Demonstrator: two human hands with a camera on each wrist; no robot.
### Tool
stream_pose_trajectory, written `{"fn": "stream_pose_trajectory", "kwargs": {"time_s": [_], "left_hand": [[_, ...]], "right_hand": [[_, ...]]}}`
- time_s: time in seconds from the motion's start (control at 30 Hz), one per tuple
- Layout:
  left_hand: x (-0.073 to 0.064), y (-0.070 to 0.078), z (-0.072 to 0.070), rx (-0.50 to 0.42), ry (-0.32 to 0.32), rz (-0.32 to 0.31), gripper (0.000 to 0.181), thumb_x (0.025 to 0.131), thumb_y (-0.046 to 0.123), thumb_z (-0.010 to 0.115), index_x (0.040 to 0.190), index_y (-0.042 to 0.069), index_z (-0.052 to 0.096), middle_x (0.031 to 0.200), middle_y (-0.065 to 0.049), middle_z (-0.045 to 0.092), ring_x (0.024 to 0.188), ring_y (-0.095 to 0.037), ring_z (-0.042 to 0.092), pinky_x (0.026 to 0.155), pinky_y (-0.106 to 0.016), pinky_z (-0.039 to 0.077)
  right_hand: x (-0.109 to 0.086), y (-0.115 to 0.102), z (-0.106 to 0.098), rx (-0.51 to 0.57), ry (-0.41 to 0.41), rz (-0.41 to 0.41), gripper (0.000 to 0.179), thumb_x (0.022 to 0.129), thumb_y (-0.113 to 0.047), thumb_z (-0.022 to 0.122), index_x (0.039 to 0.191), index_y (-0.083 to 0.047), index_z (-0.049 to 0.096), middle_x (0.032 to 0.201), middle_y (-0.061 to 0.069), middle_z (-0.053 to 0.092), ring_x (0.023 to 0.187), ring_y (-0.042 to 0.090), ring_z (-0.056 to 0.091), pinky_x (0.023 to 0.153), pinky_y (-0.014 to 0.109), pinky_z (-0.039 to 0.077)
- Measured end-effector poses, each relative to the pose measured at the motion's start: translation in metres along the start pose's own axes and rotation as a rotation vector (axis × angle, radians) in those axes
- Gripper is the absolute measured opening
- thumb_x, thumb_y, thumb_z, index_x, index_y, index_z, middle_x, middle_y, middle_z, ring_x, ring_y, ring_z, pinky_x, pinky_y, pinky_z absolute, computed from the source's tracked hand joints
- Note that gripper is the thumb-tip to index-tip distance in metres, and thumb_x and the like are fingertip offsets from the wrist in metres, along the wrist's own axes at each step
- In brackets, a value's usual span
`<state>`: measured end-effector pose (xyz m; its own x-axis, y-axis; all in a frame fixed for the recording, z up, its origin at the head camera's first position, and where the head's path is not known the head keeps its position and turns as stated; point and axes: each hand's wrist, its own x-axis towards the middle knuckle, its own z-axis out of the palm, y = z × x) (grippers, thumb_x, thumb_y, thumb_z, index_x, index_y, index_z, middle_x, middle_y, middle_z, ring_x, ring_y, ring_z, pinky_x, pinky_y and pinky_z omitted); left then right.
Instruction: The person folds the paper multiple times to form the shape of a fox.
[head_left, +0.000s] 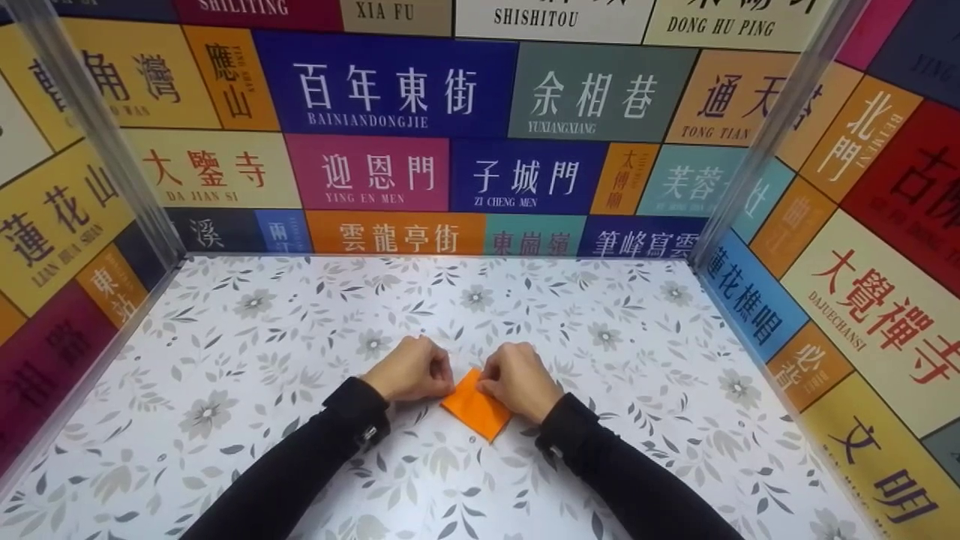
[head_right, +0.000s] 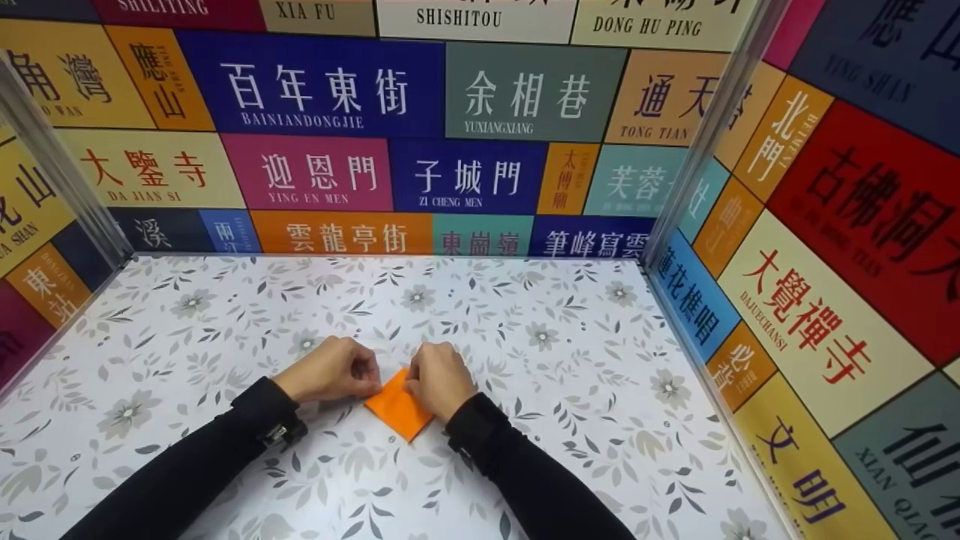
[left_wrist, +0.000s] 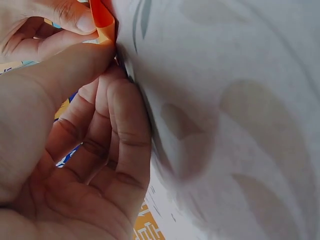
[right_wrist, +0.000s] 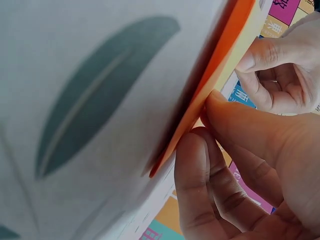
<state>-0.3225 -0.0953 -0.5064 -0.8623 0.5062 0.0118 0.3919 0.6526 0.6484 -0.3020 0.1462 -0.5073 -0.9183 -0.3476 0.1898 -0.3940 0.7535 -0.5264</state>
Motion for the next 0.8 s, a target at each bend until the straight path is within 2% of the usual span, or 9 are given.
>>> {"fn": "stream_pose_trajectory", "kwargs": {"time_s": [0.4, 0.63, 0.8], "left_hand": [[0.0001, 0.0003, 0.0011, -0.005, 0.002, 0.005, 0.011, 0.093, 0.009, 0.094, 0.087, 0.013, 0.085, 0.078, -0.001, 0.08, 0.068, -0.006, 0.063, 0.069, -0.022, 0.053], [-0.0008, 0.0001, 0.0008, -0.012, -0.001, -0.008, 0.011, 0.094, 0.011, 0.094, 0.088, 0.013, 0.085, 0.079, 0.0, 0.08, 0.069, -0.006, 0.063, 0.068, -0.021, 0.052], [-0.0019, -0.0001, 0.0022, -0.005, 0.022, -0.007, 0.011, 0.093, 0.012, 0.094, 0.087, 0.014, 0.086, 0.08, 0.0, 0.08, 0.069, -0.006, 0.063, 0.069, -0.021, 0.053]], "right_hand": [[0.0013, 0.0005, -0.0028, 0.045, -0.016, 0.035, 0.018, 0.093, -0.009, 0.098, 0.077, -0.012, 0.089, 0.072, -0.001, 0.081, 0.066, 0.008, 0.059, 0.063, 0.021, 0.047], [0.0012, -0.0004, -0.0019, 0.047, -0.014, 0.046, 0.017, 0.092, -0.01, 0.099, 0.078, -0.013, 0.089, 0.073, -0.002, 0.081, 0.068, 0.008, 0.06, 0.066, 0.022, 0.049], [0.0017, -0.0012, -0.0012, 0.041, -0.011, 0.056, 0.017, 0.092, -0.011, 0.099, 0.078, -0.013, 0.089, 0.074, -0.003, 0.081, 0.069, 0.009, 0.061, 0.068, 0.024, 0.05]]}}
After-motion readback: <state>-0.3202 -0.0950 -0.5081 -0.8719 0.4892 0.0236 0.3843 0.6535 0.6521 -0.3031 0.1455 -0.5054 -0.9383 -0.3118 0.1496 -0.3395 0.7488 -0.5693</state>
